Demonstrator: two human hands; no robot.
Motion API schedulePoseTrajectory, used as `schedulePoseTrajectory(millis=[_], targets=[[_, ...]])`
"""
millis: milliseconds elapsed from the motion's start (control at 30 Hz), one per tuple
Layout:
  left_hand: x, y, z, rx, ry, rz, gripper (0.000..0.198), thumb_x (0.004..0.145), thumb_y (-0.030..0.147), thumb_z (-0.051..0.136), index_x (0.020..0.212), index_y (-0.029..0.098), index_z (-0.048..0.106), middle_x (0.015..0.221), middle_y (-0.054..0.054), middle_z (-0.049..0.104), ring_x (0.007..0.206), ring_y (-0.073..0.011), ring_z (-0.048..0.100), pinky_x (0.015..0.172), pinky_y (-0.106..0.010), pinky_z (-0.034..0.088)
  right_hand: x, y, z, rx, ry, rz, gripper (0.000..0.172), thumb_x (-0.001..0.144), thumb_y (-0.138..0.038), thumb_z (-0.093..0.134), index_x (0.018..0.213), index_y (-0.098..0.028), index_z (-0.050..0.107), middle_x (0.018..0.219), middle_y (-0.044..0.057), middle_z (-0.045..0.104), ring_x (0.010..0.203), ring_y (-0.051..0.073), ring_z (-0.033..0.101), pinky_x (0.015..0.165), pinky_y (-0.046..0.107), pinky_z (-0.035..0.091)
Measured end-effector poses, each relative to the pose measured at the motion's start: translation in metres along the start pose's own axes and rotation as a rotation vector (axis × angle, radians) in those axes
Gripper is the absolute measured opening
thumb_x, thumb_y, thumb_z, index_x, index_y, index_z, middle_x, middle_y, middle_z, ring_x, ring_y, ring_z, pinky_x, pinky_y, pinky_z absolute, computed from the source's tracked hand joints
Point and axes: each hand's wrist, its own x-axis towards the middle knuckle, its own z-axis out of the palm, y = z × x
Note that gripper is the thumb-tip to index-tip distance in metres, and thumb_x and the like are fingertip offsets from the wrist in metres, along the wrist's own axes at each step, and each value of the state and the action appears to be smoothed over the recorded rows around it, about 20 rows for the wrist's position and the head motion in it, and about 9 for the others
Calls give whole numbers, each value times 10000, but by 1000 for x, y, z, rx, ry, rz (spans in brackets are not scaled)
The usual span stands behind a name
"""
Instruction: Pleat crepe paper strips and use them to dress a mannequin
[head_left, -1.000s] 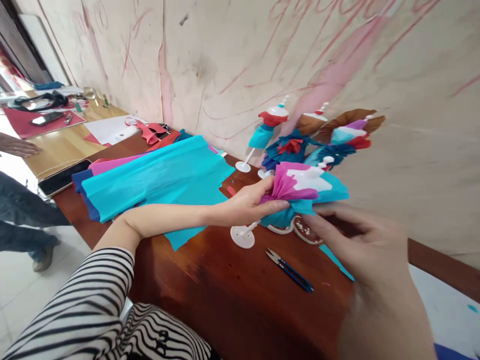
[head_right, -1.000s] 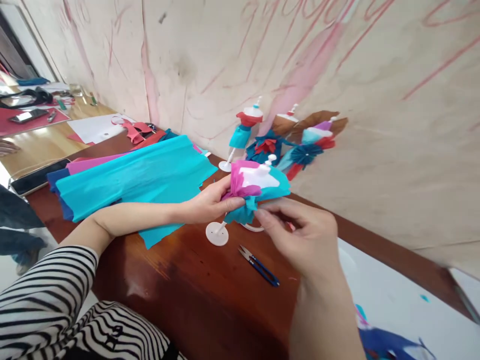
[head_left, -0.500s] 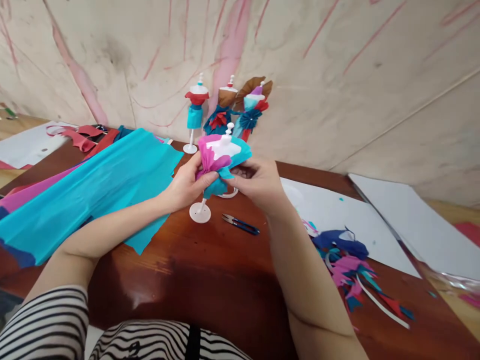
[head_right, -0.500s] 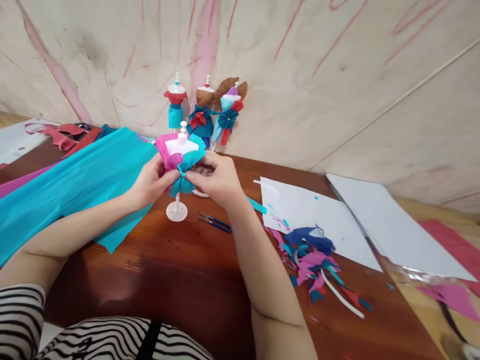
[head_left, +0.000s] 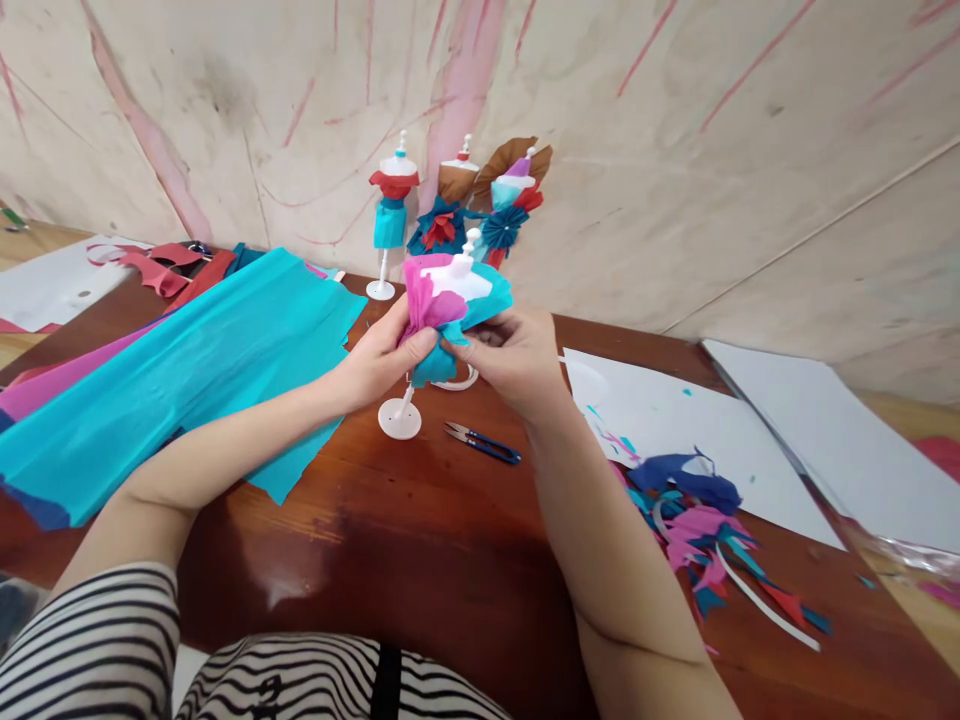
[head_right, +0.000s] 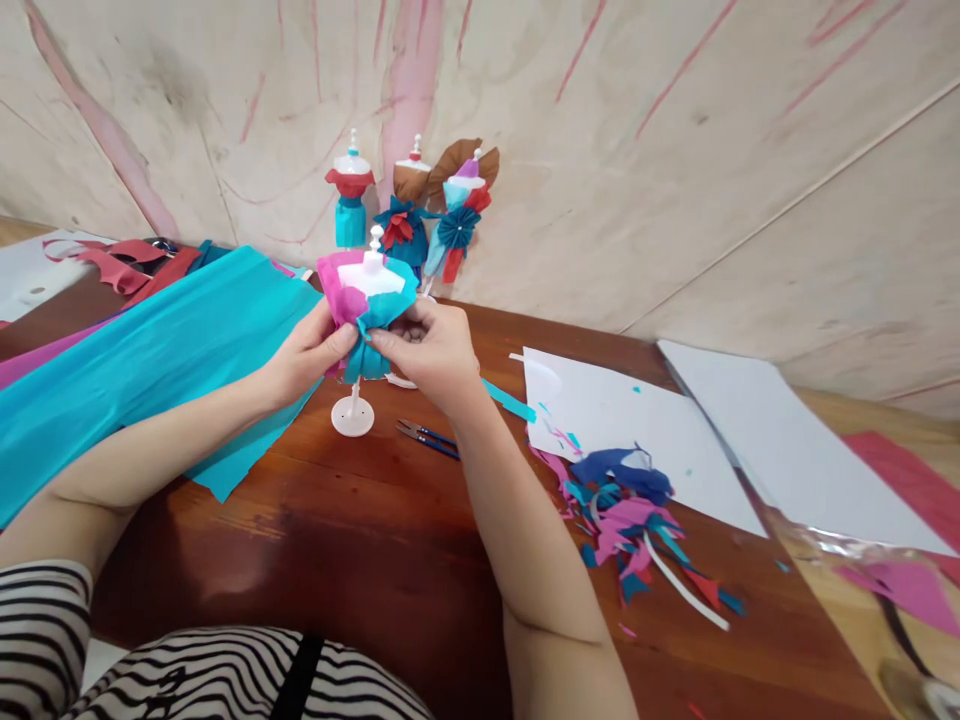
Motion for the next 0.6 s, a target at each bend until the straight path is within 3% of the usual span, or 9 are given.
schedulePoseTrajectory(millis=[133,300,467,600], targets=[[1,8,-8,-72,-54,-13,608,850,713,501,1158,196,585,888,-44,655,805,-179,633,724,-308,548,0,-1,-6,7,-67,12,340,587,-474,822,669,-201,636,552,-38,507,514,101,452,494,266,424],[0,6,-11,-6,-59,5,588,821,693,567,1106,179,594,888,-32,653,785,-162,614,714,-290,522,-5,-9,-9,-66,-115,-25,307,611,-442,812,681,-189,653,629,-13,563,557,109,488,521,271,444],[-4,0,-8,157,-19,-30,452,899,615,503,950,173,587,737,3,624,644,-124,567,608,-254,468,-11,-13,-4,-286,-63,-109,223,694,-338,737,613,-185,597,582,-24,505,536,91,429,496,251,373],[-5,-2,-5,136,27,14,455,904,625,487,962,184,579,788,-21,640,726,-149,607,678,-278,504,-12,-14,0,-377,-18,-180,264,719,-289,680,559,-195,493,583,-27,465,551,88,404,502,252,335]])
